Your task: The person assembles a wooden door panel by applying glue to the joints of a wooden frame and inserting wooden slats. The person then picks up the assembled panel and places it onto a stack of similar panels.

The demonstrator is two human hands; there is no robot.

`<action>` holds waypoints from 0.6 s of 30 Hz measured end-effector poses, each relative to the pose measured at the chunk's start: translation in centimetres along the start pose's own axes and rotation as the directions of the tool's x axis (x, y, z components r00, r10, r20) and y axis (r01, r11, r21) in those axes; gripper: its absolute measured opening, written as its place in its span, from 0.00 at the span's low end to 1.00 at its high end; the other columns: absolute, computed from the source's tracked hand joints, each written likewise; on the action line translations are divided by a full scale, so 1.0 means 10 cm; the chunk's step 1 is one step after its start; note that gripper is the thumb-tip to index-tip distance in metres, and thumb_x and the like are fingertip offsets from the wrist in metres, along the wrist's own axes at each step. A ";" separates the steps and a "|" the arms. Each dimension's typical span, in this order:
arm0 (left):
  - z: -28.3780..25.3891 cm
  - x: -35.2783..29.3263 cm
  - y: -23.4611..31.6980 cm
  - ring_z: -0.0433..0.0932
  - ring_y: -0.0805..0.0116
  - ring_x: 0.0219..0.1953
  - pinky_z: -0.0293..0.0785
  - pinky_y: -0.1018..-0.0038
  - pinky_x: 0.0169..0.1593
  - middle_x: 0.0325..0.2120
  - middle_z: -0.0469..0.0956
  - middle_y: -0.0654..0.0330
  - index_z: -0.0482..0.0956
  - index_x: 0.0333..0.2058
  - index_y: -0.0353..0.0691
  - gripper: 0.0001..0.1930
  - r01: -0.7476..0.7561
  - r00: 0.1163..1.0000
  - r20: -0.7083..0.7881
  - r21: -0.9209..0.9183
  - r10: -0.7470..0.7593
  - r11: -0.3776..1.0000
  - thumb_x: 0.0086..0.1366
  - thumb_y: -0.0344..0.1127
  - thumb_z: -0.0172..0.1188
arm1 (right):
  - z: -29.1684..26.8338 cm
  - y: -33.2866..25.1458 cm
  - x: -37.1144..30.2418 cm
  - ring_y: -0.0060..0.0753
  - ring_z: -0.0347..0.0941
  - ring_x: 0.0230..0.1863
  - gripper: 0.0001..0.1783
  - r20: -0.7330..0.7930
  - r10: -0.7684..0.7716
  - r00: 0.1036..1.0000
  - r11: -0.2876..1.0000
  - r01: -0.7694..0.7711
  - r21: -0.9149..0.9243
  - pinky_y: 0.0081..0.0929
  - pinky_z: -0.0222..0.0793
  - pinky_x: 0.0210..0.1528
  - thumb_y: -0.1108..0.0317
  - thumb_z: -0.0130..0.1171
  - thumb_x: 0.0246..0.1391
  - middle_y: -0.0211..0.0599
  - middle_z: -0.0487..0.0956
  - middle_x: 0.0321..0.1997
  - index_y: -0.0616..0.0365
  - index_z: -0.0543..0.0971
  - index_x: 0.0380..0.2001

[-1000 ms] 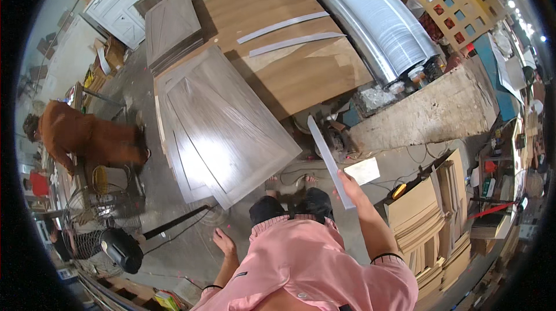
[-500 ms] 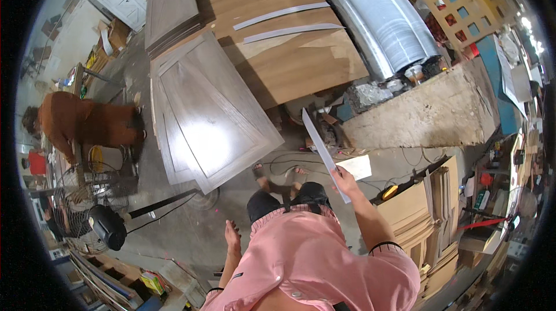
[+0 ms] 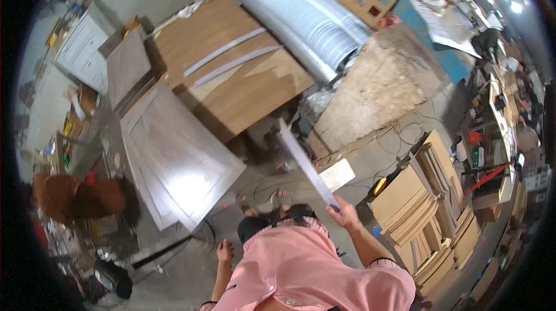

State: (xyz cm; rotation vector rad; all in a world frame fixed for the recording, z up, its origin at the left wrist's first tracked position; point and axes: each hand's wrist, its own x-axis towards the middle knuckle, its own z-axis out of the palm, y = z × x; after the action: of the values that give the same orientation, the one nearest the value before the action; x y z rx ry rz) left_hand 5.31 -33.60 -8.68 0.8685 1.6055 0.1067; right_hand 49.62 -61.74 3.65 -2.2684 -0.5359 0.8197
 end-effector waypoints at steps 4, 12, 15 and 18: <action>0.07 0.08 0.20 0.78 0.69 0.33 0.68 0.72 0.26 0.39 0.81 0.60 0.74 0.47 0.40 0.22 -0.039 0.999 0.037 0.107 0.036 0.993 0.69 0.55 0.58 | -0.10 -0.46 0.00 0.44 0.82 0.47 0.39 -0.120 -0.122 0.985 0.975 0.142 0.173 0.36 0.75 0.50 0.51 0.69 0.50 0.52 0.82 0.46 0.61 0.73 0.60; 0.32 0.67 0.17 0.78 0.68 0.26 0.66 0.73 0.21 0.32 0.80 0.62 0.75 0.46 0.39 0.20 -0.136 0.989 0.083 0.131 0.126 0.982 0.70 0.52 0.57 | -1.64 -1.65 0.46 0.29 0.77 0.39 0.38 -0.650 -0.540 0.536 0.544 0.810 0.216 0.28 0.77 0.39 0.59 0.57 0.65 0.51 0.73 0.59 0.65 0.56 0.71; 0.32 0.76 0.19 0.78 0.68 0.25 0.65 0.73 0.19 0.30 0.80 0.61 0.75 0.45 0.37 0.20 -0.187 0.980 0.084 0.059 0.182 0.980 0.70 0.51 0.58 | -2.76 -2.59 0.38 0.26 0.76 0.34 0.31 -0.650 -0.470 0.597 0.484 0.790 0.376 0.27 0.76 0.35 0.54 0.56 0.67 0.40 0.77 0.47 0.61 0.64 0.66; 0.30 0.68 0.19 0.79 0.68 0.25 0.66 0.72 0.20 0.29 0.80 0.60 0.76 0.42 0.37 0.19 -0.218 0.975 0.064 0.060 0.214 0.974 0.70 0.51 0.58 | -3.83 -2.98 0.37 0.20 0.72 0.28 0.31 -0.638 -0.424 0.643 0.497 0.754 0.430 0.22 0.71 0.32 0.48 0.55 0.66 0.33 0.76 0.38 0.60 0.69 0.61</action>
State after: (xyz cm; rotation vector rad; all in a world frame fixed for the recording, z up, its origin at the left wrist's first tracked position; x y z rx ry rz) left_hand 9.05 -29.46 -13.98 1.0878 1.4647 0.1814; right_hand 73.83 -55.81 45.46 -1.3282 -0.6337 0.0370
